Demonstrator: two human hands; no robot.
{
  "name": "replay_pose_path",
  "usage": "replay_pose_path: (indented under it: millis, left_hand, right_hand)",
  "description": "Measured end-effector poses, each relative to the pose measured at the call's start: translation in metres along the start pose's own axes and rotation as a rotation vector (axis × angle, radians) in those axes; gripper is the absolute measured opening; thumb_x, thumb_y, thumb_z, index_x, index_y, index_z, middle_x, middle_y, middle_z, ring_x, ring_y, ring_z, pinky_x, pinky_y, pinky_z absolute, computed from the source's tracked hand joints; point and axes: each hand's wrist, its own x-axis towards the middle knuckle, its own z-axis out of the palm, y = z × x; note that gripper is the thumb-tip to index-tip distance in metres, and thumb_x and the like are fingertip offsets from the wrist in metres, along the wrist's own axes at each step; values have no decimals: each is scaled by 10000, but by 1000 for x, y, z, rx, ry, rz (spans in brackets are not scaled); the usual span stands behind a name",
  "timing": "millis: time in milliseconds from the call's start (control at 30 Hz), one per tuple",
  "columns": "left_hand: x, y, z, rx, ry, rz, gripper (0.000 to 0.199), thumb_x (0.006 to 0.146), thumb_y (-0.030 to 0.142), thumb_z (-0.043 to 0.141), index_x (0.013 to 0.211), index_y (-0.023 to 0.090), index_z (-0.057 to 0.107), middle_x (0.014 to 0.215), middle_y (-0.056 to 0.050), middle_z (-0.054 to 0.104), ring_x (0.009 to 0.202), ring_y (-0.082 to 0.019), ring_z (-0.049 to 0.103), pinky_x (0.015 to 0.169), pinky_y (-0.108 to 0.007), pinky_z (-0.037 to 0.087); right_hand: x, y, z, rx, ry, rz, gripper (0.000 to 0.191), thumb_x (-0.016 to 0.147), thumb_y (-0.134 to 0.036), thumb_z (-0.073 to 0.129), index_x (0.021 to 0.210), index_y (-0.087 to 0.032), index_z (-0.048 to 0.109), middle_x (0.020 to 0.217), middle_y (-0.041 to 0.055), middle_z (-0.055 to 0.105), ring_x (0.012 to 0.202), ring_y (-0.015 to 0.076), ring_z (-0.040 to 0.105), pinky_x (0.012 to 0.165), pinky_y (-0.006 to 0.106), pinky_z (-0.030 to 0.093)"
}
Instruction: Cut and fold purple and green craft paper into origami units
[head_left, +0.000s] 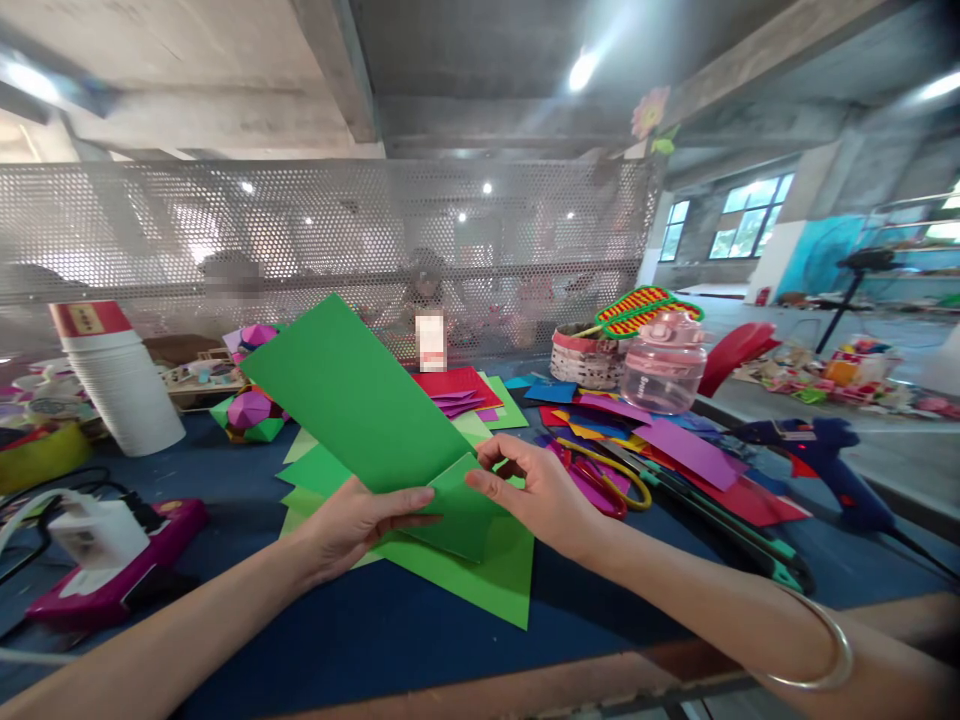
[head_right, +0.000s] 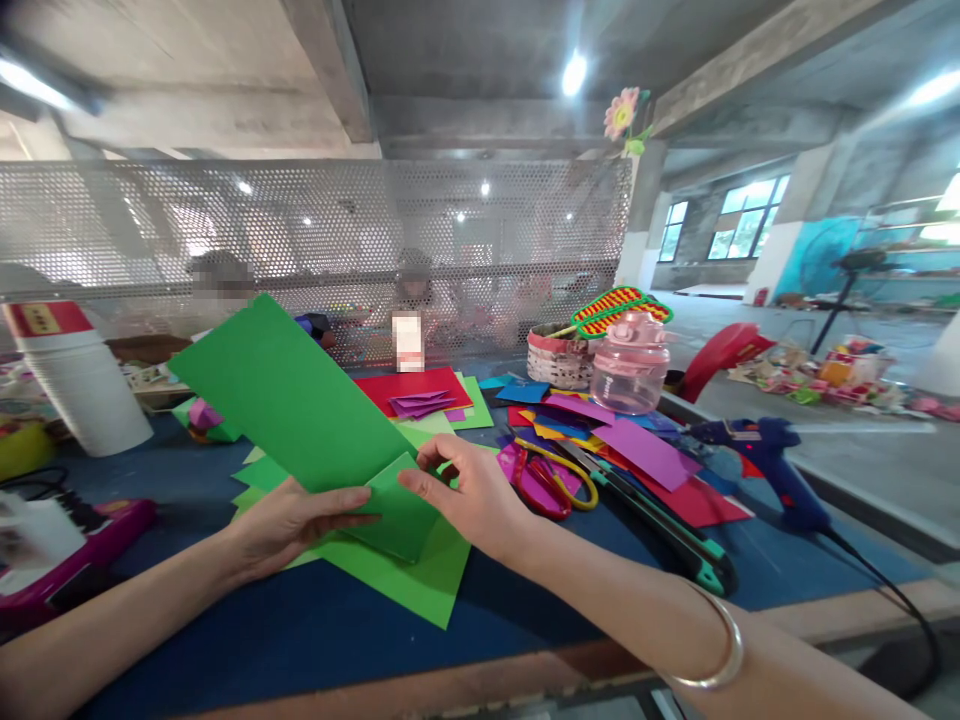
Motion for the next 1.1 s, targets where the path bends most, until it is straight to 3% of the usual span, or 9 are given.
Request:
replay_pose_path:
  millis: [200, 467, 767, 1000, 1100]
  left_hand:
    - [-1, -2, 2, 28, -59, -17, 624, 692, 239, 900, 1275, 193, 682, 1237, -152, 712, 1089, -324, 694, 874, -398, 591]
    - [-3, -2, 7, 44, -34, -30, 460, 679, 271, 908, 1103, 182, 753, 1225, -140, 719, 1113, -343, 683, 863, -408, 598]
    - [-3, -1, 10, 51, -29, -22, 481, 692, 288, 899, 1128, 166, 735, 1241, -147, 711, 1112, -340, 685, 837, -394, 608]
    - [-3, -2, 12, 88, 0, 34, 488, 677, 309, 903, 1112, 158, 740, 1212, -146, 724, 1070, -349, 696, 802, -400, 620]
    - [-3, -3, 11, 100, 8, 32, 450, 694, 313, 894, 1085, 151, 741, 1196, -140, 732, 1030, -327, 712, 799, -397, 622]
  right_hand:
    - [-1, 1, 4, 1, 80, 15, 267, 879, -404, 662, 737, -206, 553, 679, -17, 601, 625, 124, 541, 583, 248, 433]
    - [-2, -3, 2, -55, 125, 40, 290, 871, -386, 654, 686, -213, 514, 624, -24, 577, 572, 116, 507, 543, 252, 394]
    - [-4, -3, 2, -63, 144, 51, 296, 878, -405, 645, 696, -221, 501, 604, -30, 561, 551, 115, 477, 512, 253, 364]
    - [-4, -3, 5, -10, 150, 52, 274, 870, -389, 656, 735, -225, 482, 643, -25, 572, 574, 121, 511, 533, 253, 395]
    - [-3, -1, 5, 70, 132, 71, 234, 854, -370, 673, 908, -221, 501, 656, -44, 573, 591, 127, 529, 565, 255, 412]
